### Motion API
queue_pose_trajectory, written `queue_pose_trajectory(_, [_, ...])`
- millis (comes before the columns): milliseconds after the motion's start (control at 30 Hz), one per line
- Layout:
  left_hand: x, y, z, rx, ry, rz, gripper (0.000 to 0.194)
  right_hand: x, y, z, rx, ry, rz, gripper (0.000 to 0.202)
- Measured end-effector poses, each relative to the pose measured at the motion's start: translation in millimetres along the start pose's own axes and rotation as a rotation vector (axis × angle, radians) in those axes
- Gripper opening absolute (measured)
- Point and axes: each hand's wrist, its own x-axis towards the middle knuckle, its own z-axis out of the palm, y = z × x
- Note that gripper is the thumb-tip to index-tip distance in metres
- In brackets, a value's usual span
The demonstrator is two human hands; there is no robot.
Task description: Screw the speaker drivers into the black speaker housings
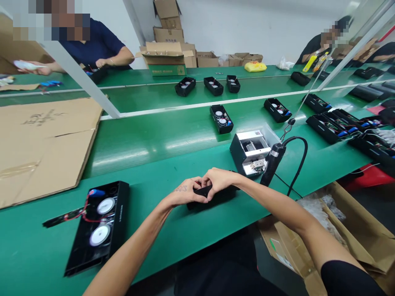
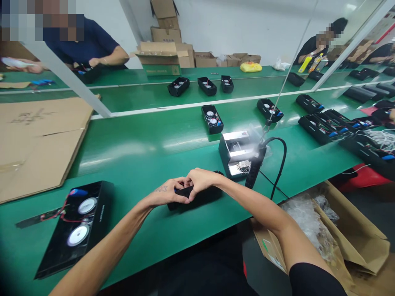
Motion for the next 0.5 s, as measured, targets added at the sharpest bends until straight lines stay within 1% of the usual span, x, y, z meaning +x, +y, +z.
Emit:
queue_pose_trajectory(67, [0, 0, -0.2, -0.014, -0.006, 0.004, 0.034, -2, 0, 3, -0.103, 0.01, -0.019, 0.033])
queue_pose_trajectory(167, [0, 0, -0.3, -0.031, -0.017, 0.006, 0.035, -5, -3, 10, -0.228, 0.025, 0.005, 0.035])
queue_pose_trajectory(267, [1, -2, 0.7, -0.045, -0.018, 0.011, 0.038, -9, -6, 16, -0.282, 0.05, 0.048, 0.034])
queue_pose_trajectory(367, [1, -3, 1.6, -0.042, -0.012, 0.021, 0.04, -10, -9, 18, -0.306, 0.081, 0.042, 0.032])
queue_pose_trajectory(500, [1, -3, 0.9, 0.005, 0.008, 0.048, 0.041, -11, -14, 17, -0.332, 0.066, 0.02, 0.044])
